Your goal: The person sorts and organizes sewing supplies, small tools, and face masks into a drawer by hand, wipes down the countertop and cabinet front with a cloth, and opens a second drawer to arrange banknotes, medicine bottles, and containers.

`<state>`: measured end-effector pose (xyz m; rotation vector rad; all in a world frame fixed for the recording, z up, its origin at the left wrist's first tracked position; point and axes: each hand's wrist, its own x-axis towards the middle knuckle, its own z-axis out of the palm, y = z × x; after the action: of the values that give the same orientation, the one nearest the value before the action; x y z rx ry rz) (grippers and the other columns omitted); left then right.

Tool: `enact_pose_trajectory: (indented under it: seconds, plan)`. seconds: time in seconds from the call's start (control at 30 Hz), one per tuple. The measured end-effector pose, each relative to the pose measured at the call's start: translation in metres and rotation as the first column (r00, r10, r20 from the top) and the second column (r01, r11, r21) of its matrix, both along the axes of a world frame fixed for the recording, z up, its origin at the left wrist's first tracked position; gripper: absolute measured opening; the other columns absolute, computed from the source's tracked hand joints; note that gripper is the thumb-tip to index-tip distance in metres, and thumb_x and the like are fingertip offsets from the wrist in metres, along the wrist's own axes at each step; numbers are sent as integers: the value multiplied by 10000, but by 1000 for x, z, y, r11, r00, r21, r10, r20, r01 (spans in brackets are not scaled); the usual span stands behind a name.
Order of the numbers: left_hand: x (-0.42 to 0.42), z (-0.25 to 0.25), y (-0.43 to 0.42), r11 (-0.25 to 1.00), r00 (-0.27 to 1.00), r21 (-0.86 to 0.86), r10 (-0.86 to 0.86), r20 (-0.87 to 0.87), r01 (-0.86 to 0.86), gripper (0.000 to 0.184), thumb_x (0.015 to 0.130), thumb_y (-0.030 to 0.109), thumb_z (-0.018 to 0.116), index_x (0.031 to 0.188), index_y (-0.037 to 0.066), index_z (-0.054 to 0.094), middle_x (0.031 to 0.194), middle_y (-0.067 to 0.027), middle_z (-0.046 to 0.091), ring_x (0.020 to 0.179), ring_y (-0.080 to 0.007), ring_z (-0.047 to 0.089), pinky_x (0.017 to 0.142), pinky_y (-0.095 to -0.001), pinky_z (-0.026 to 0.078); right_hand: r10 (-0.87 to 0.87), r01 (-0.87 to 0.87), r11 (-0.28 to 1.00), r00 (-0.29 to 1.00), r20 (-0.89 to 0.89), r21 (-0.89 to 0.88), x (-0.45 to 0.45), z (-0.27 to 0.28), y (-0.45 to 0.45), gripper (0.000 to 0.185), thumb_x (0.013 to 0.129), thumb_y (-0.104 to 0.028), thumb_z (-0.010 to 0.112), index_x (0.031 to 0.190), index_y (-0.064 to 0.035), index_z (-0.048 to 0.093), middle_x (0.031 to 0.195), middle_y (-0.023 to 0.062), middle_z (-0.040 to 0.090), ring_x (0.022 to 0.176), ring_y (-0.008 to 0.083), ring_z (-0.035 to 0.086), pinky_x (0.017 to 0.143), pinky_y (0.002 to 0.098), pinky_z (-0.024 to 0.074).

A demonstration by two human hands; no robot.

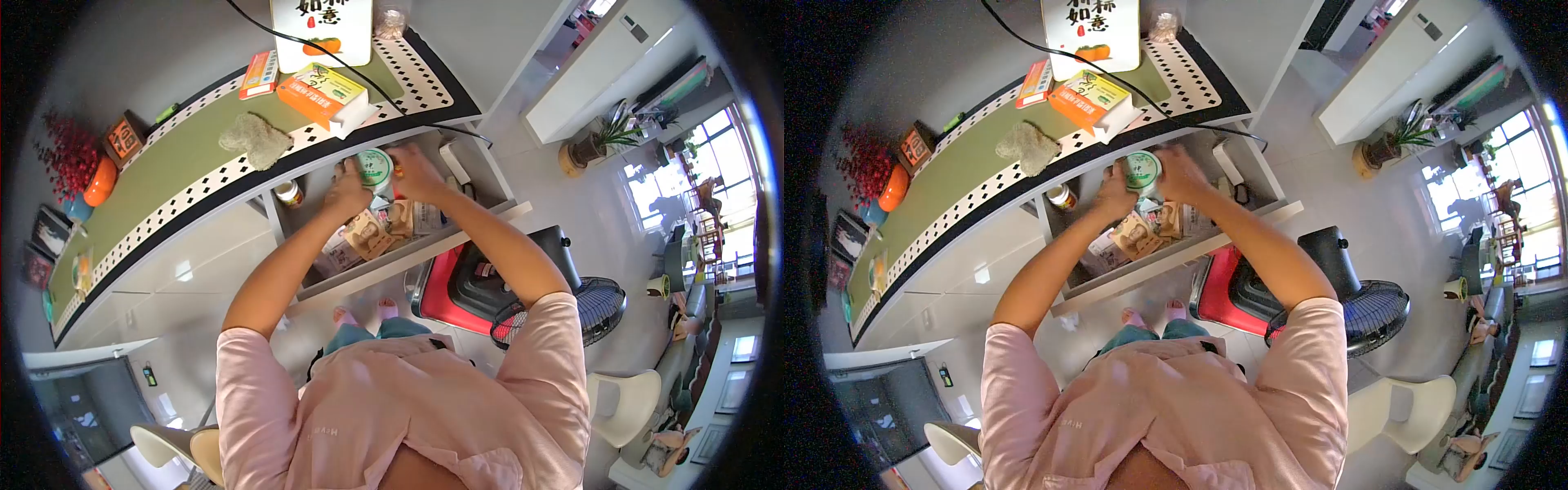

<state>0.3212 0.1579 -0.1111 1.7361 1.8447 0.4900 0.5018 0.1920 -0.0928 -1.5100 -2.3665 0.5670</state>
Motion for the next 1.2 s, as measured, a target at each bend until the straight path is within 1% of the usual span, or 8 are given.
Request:
enact_pose_trajectory:
  seconds: [0.1, 0.17, 0.23, 0.3, 0.4, 0.5, 0.6, 1.2]
  plan:
    - [2, 20, -8, 999, 998, 12, -41, -48, 41, 926, 693, 273, 752, 1420, 97, 205, 1399, -275, 291, 1265, -463, 356, 1009, -485, 390, -319, 312, 948, 927, 200, 65, 34, 3, 10, 412, 807, -134, 535, 1198, -5, 534, 1189, 247, 531, 1147, 402, 475, 960, 448, 422]
    - [5, 22, -7, 998, 997, 16, -53, -54, 54, 977, 658, 304, 788, 1422, 112, 211, 1402, -274, 288, 1274, -460, 345, 1010, -485, 388, -72, -26, 988, 797, 600, 152, 65, -39, 25, 299, 815, -130, 513, 1070, 7, 587, 1089, 227, 586, 1115, 375, 509, 946, 434, 434]
    - [7, 18, 0, 998, 998, 27, -50, -45, 51, 1013, 631, 331, 812, 1424, 120, 218, 1404, -276, 288, 1280, -455, 339, 1010, -490, 385, 92, -153, 988, 740, 666, 33, 62, -36, 19, 237, 821, -134, 502, 965, 13, 620, 1021, 212, 621, 1072, 359, 544, 924, 424, 447]
    - [12, 13, 3, 996, 998, 87, -23, -54, 28, 986, 637, 334, 811, 1405, 92, 241, 1398, -282, 299, 1257, -463, 364, 997, -491, 396, 167, -93, 977, 894, 415, -193, 43, -19, -1, 215, 825, -147, 501, 882, 12, 632, 985, 202, 638, 1015, 353, 580, 895, 416, 462]
    - [25, 9, 12, 990, 997, 119, 72, 26, -75, 855, 677, 281, 776, 1350, 42, 307, 1345, -292, 375, 1206, -459, 421, 981, -481, 409, 481, -384, 804, 869, 117, -454, 32, 5, -7, 240, 833, -182, 500, 915, -4, 638, 967, 198, 646, 966, 348, 605, 851, 428, 475]
    - [28, 6, 24, 985, 989, 163, 35, 145, -59, 691, 717, 166, 714, 1293, 2, 370, 1251, -274, 482, 1155, -436, 468, 983, -444, 405, 9, 42, 960, 984, 179, -278, 31, 31, -9, 243, 838, -182, 508, 981, -23, 624, 969, 216, 640, 976, 352, 599, 832, 445, 474]
    - [33, -13, 37, 981, 974, 193, -65, 219, 22, 590, 739, 71, 624, 1279, -5, 401, 1209, -255, 538, 1144, -409, 498, 994, -415, 394, -102, 133, 985, 964, 245, -113, 47, 2, 7, 285, 822, -166, 523, 1062, -31, 597, 975, 220, 638, 978, 364, 593, 836, 456, 469]
    - [82, -53, 69, 974, 907, 48, -223, 356, 220, 623, 771, -25, 550, 1371, 53, 403, 1338, -177, 497, 1231, -287, 482, 1017, -335, 382, -78, 91, 989, 991, 110, -118, 65, -3, 6, 311, 786, -125, 527, 1076, -26, 582, 1086, 215, 619, 1057, 358, 571, 917, 450, 438]
